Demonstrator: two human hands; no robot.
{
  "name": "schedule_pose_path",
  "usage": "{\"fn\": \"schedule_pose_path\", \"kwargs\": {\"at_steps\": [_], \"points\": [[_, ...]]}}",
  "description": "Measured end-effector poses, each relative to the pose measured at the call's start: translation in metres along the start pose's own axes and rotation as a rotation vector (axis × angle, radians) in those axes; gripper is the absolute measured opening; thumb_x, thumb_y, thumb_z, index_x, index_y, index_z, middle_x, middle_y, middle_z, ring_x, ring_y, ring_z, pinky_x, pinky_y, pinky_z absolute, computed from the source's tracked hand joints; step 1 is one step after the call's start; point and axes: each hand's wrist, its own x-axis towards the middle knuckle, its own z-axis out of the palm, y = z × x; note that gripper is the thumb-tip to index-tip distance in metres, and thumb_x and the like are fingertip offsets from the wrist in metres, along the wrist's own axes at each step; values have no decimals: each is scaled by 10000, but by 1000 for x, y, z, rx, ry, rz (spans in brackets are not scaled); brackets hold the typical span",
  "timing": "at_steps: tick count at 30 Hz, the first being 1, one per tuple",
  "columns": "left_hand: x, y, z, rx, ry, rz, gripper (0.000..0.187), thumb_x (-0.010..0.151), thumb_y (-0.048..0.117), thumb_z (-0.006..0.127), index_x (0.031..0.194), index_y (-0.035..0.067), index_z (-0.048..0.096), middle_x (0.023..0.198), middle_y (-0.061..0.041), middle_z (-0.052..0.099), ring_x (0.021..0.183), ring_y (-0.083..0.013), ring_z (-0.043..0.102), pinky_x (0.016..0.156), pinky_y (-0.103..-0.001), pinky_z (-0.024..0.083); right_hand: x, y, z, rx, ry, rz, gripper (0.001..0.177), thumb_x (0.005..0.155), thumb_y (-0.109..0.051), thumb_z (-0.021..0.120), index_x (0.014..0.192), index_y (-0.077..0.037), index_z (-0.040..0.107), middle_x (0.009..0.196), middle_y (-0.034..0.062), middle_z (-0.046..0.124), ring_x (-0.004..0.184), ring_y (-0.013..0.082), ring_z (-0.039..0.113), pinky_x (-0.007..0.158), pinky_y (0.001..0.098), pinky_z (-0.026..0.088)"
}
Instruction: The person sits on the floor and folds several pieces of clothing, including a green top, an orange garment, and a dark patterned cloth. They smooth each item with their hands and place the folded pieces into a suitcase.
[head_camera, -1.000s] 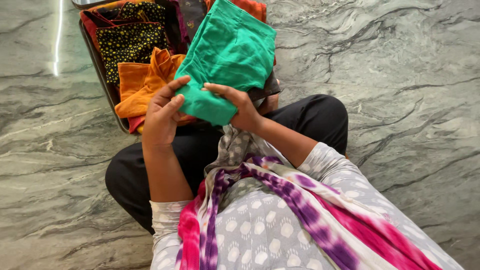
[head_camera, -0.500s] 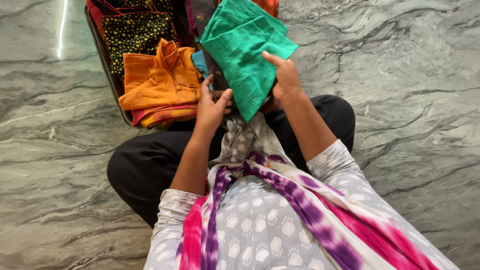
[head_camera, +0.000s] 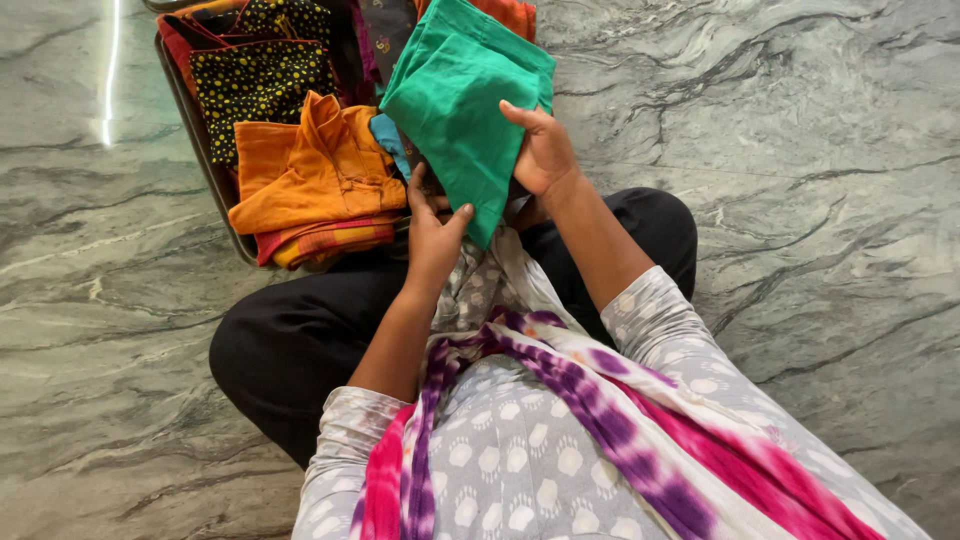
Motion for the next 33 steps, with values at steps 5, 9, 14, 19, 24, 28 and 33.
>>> {"fn": "schedule_pose_path", "kwargs": {"at_steps": [5, 9, 14, 19, 24, 28, 33], "points": [[4, -20, 2, -6, 42, 24, 722, 901, -20, 644, 1532, 46, 299, 1117, -117, 656, 960, -171, 666, 857, -311, 570, 1, 8, -13, -23, 2, -23, 309, 1042, -60, 625, 1346, -20, 587, 1279, 126, 686, 1173, 270, 684, 1065, 468, 548], [0, -16, 2, 180, 87, 99, 606, 877, -41, 604, 1435, 32, 377, 1175, -117, 655, 960, -196, 672, 875, -330, 561, 17, 3, -35, -51, 47, -126, 331, 1036, -43, 598, 1366, -33, 565, 1279, 130, 687, 1157, 277, 692, 1057, 460, 563], [-11, 20, 9, 134, 48, -7, 682, 930, 71, 663, 1497, 52, 284, 1174, -150, 676, 1029, -213, 691, 885, -330, 560, 10, -14, -30, -423, 458, -412, 468, 951, -22, 591, 1397, -141, 509, 1202, 141, 694, 1062, 290, 672, 932, 477, 543], [-17, 38, 11, 228, -18, 105, 789, 933, 97, 704, 1572, 109, 242, 1210, -211, 665, 1084, -295, 703, 896, -373, 562, -15, 5, 2, -1564, 219, -1026, 455, 1054, -48, 641, 1469, -201, 536, 1516, 44, 599, 1446, 258, 516, 1238, 449, 394], [-7, 22, 10, 307, -74, 28, 661, 939, 72, 631, 1516, 102, 310, 1144, -177, 680, 870, -284, 749, 711, -383, 582, -6, 64, 16, -2092, -78, -609, 591, 1083, -398, 567, 1615, -225, 378, 1685, 65, 334, 1587, 348, 257, 1269, 632, 58], [-4, 28, 7, 302, -127, -197, 365, 953, 83, 581, 1310, 101, 508, 923, -160, 707, 647, -265, 719, 550, -388, 564, 24, 58, 8, -2230, -25, -400, 733, 1049, -679, 409, 1661, -291, 304, 1751, 42, 152, 1612, 363, 46, 1216, 715, -54], [-8, 39, 9, 334, -131, -199, 334, 939, 92, 586, 1269, 125, 541, 796, -107, 694, 566, -214, 692, 517, -362, 556, 64, 39, 10, -2299, 105, -207, 746, 983, -763, 398, 1642, -439, 269, 1752, -23, 65, 1611, 351, -26, 1187, 744, -77]]}}
